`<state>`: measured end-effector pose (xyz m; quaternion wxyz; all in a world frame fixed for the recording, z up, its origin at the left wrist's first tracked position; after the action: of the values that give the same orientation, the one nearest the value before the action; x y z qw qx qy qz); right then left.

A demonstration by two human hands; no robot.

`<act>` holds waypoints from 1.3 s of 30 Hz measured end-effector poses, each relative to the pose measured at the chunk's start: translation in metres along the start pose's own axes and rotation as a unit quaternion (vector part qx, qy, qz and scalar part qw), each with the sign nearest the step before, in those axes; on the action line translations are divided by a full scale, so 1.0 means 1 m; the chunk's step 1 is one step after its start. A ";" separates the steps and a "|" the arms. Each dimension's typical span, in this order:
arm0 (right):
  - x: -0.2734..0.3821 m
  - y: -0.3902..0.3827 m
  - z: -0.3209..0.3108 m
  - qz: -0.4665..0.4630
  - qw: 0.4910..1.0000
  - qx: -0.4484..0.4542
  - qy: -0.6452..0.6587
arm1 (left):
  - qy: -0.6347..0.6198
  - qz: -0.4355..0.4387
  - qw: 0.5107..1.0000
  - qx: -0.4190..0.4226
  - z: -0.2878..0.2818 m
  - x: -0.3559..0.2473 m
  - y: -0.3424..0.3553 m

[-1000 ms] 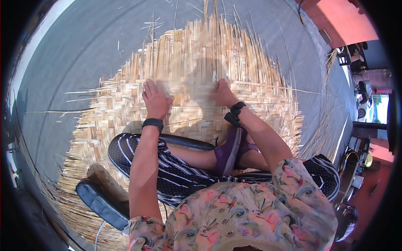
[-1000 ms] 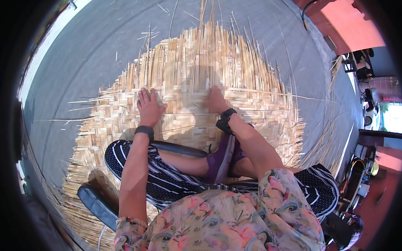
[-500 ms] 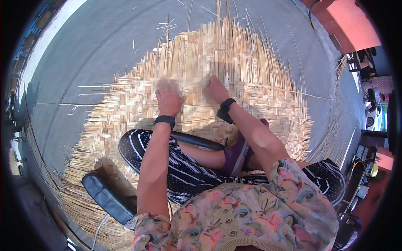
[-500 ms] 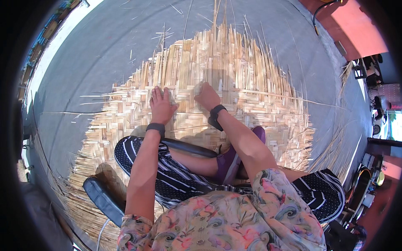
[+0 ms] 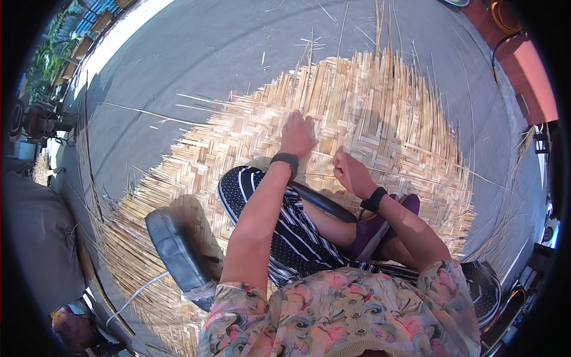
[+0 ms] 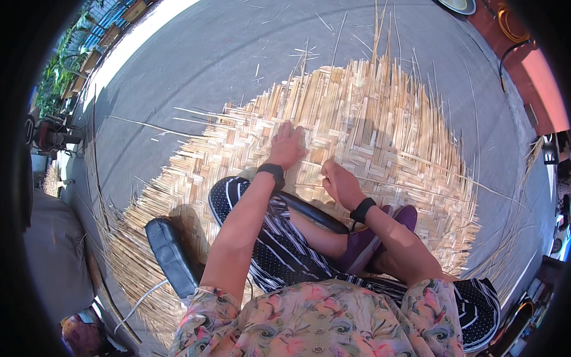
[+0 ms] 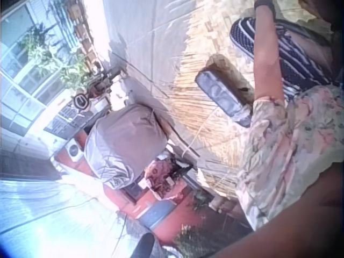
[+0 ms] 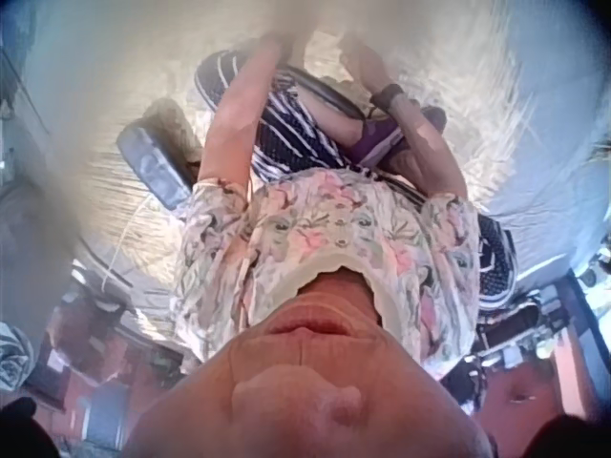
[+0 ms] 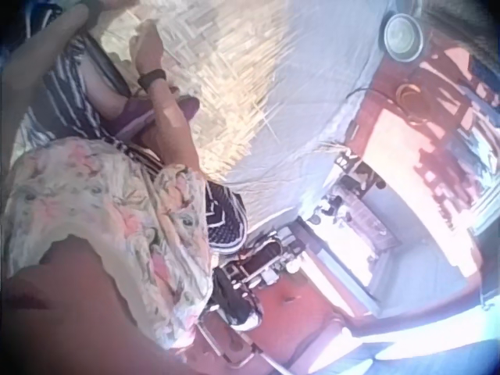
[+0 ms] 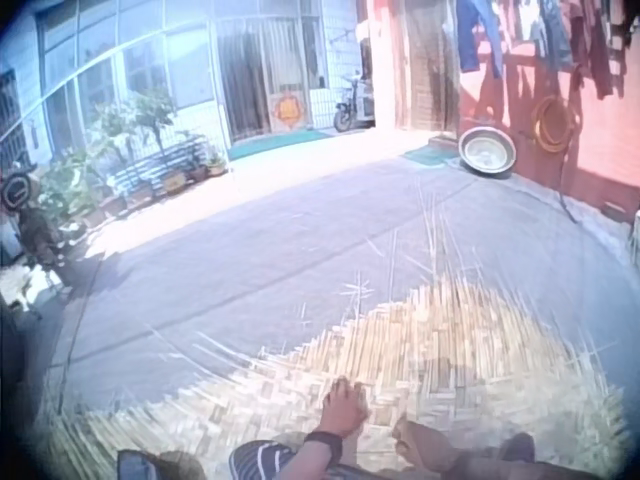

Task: Weaving a large mat or flat object using thin strips of bamboo or straw.

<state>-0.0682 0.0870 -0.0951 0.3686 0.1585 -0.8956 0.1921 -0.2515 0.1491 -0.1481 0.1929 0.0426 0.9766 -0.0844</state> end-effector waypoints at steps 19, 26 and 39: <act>-0.012 -0.086 0.062 -0.151 0.978 0.027 -0.142 | -0.161 0.025 0.929 -0.333 -0.411 0.053 -0.177; 0.017 -0.097 0.001 -0.185 0.950 -0.114 -0.222 | -0.204 0.079 0.889 -0.402 -0.512 0.003 -0.228; 0.101 -0.263 -0.301 -0.160 0.803 -0.133 -0.558 | 0.150 0.146 0.969 -0.128 -0.537 -0.110 -0.214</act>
<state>0.1557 -0.0192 0.2346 -0.1523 0.3290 -0.9252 -0.1126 -0.3735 0.0312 0.4156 0.0587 0.1723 0.9802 0.0778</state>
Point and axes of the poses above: each hand's wrist, its own y-axis towards the middle knuckle, its own z-axis out of the palm, x = y × z, the point moved 6 cm from there along y, towards the middle knuckle, and after that the axes turned 3 degrees about z, right-handed, at the moved point
